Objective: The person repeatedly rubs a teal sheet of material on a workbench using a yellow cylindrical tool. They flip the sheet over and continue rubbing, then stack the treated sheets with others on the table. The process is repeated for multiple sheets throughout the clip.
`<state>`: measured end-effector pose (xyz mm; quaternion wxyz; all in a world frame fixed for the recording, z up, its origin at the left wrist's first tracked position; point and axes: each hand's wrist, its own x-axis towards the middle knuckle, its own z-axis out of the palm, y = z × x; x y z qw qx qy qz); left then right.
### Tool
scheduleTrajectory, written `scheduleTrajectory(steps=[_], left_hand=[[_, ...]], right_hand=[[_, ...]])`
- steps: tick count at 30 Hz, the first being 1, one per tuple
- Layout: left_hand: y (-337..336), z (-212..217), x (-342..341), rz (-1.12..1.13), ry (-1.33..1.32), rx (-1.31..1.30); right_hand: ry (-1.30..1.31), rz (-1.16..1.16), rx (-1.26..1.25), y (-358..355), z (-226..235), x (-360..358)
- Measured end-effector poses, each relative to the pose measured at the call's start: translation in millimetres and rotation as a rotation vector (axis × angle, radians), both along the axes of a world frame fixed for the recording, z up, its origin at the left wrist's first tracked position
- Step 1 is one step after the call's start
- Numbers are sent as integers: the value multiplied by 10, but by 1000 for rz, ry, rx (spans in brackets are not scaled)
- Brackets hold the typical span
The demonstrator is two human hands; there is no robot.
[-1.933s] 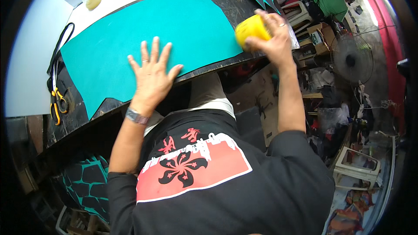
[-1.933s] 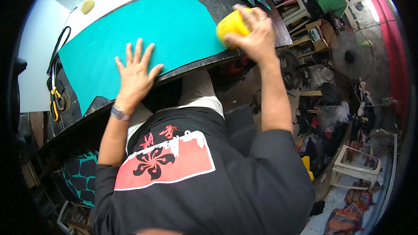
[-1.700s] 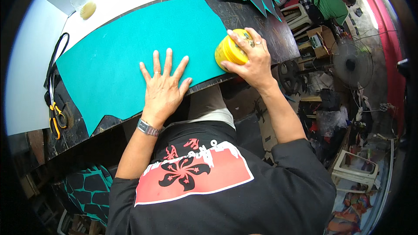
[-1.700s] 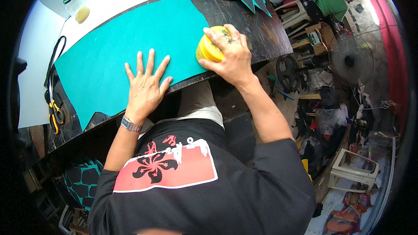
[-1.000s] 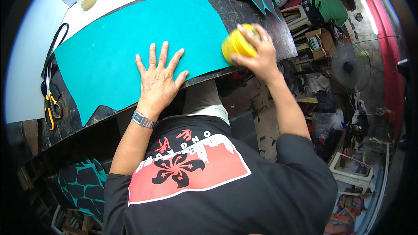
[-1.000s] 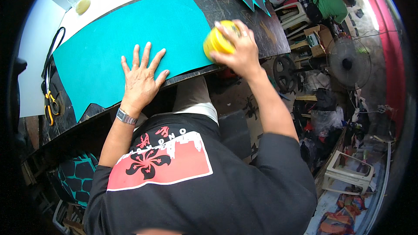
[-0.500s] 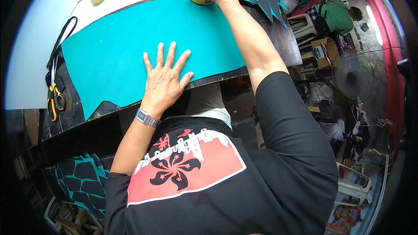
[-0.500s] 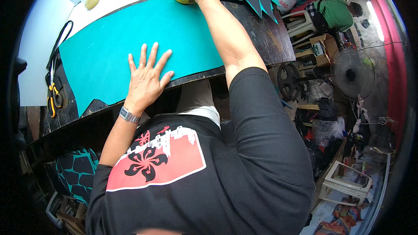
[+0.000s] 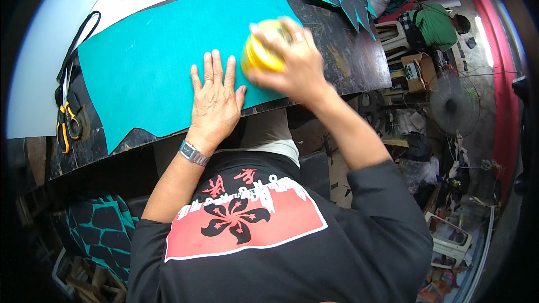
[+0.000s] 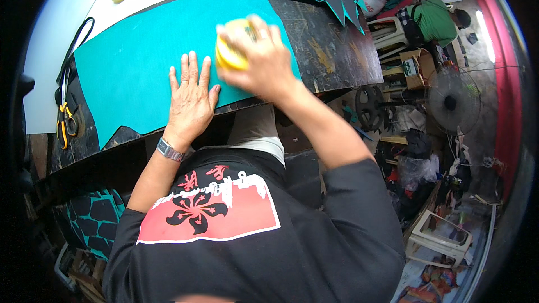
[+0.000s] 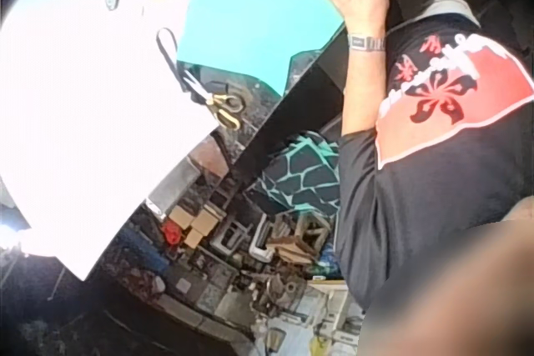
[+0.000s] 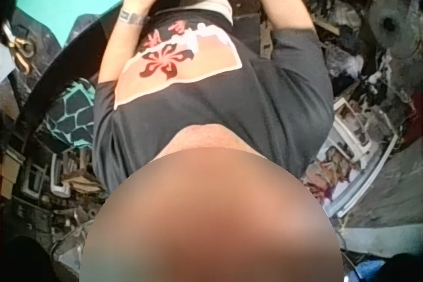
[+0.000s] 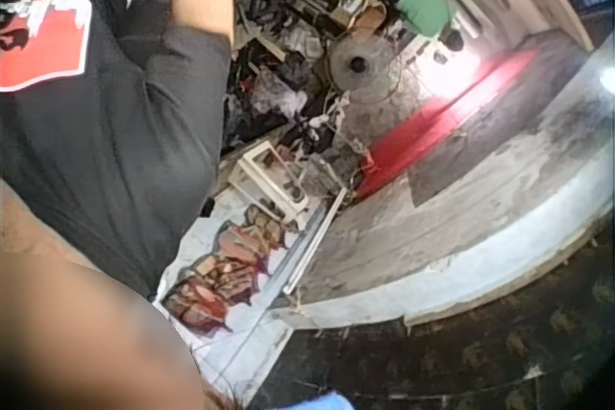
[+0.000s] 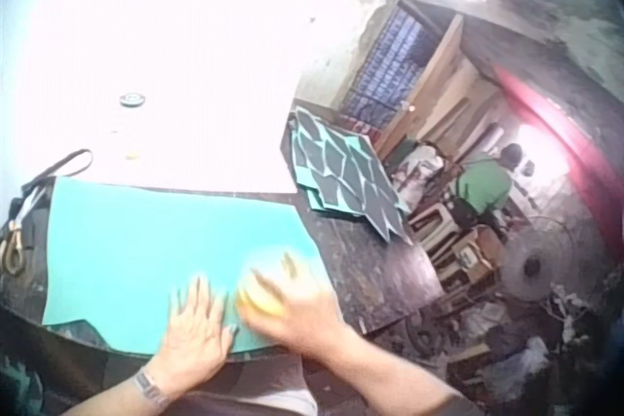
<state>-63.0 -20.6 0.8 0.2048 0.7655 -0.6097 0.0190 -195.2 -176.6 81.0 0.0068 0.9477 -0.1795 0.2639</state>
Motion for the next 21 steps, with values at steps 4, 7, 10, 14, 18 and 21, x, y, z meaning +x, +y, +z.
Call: scheduleTrajectory(steps=[4,7,10,14,18,21], left_hand=[[4,55,6,8,9,-8],[85,253,286,-103,135,60],[330,464,971,12,199,160],[682,316,1592,438,-129,375],[759,19,1642,445,-149,266],[752,-14,1616,443,-150,277]], right_hand=[[0,-274,-37,-972,-132,1103],[120,-230,-13,-1532,-241,1634],[64,-150,-119,-1807,-335,1749],[202,-44,-239,-1518,-214,1609],[72,-77,5,-277,-26,862],[41,226,172,718,100,130]])
